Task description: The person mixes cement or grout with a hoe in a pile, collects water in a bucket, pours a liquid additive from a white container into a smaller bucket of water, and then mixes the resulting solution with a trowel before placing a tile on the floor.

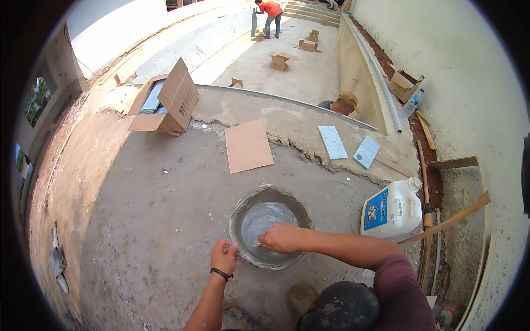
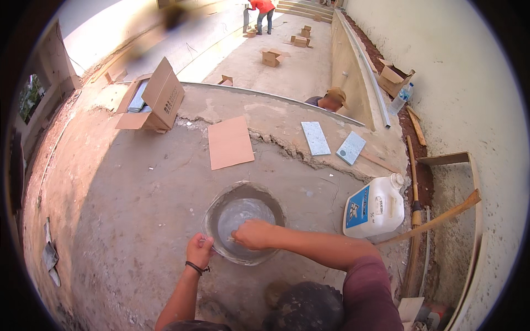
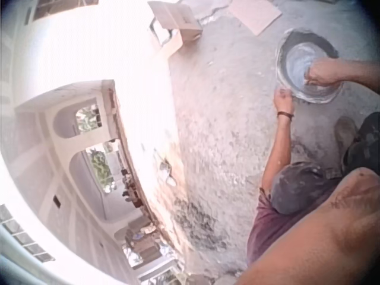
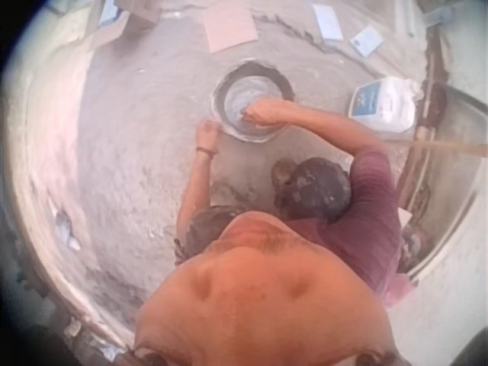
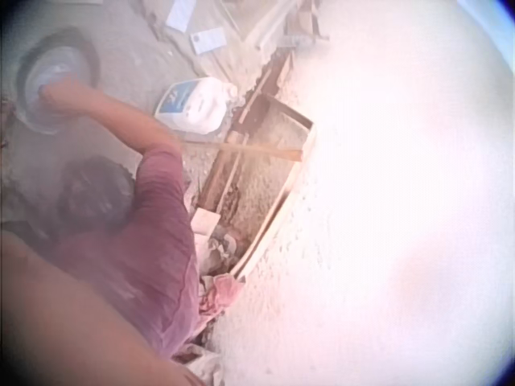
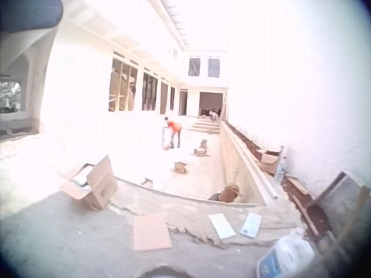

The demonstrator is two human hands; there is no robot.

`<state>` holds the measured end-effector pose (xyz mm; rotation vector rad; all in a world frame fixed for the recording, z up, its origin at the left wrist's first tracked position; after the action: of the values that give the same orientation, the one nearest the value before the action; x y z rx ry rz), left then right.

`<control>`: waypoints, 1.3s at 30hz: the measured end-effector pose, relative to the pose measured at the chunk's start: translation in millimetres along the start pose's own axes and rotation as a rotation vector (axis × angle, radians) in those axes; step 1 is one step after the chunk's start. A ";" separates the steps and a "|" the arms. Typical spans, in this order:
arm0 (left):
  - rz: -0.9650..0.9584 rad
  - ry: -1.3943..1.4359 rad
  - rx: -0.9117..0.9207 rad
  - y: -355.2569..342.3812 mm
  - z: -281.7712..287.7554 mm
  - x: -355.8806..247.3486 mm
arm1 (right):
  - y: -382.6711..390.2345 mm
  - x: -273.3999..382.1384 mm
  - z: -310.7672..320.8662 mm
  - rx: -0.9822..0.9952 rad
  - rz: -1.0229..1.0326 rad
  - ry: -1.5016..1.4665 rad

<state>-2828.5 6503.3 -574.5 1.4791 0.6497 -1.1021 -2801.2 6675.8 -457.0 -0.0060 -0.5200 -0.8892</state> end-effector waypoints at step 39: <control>0.005 -0.060 0.004 12.9 -2.4 -24.9 | -4.0 -1.1 1.6 0.002 0.004 0.000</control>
<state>-2826.8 6507.2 -546.7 1.4447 0.6021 -1.1397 -2805.4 6674.4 -456.9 -0.0055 -0.5204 -0.8851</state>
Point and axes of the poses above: each hand's wrist, its own y-axis away from the middle knuckle, its own z-axis out of the back of the hand, x = y × z, the point moved 10 cm from there along -y, towards the middle knuckle, and after that the axes turned 4 degrees about z, right-handed, at the moved point
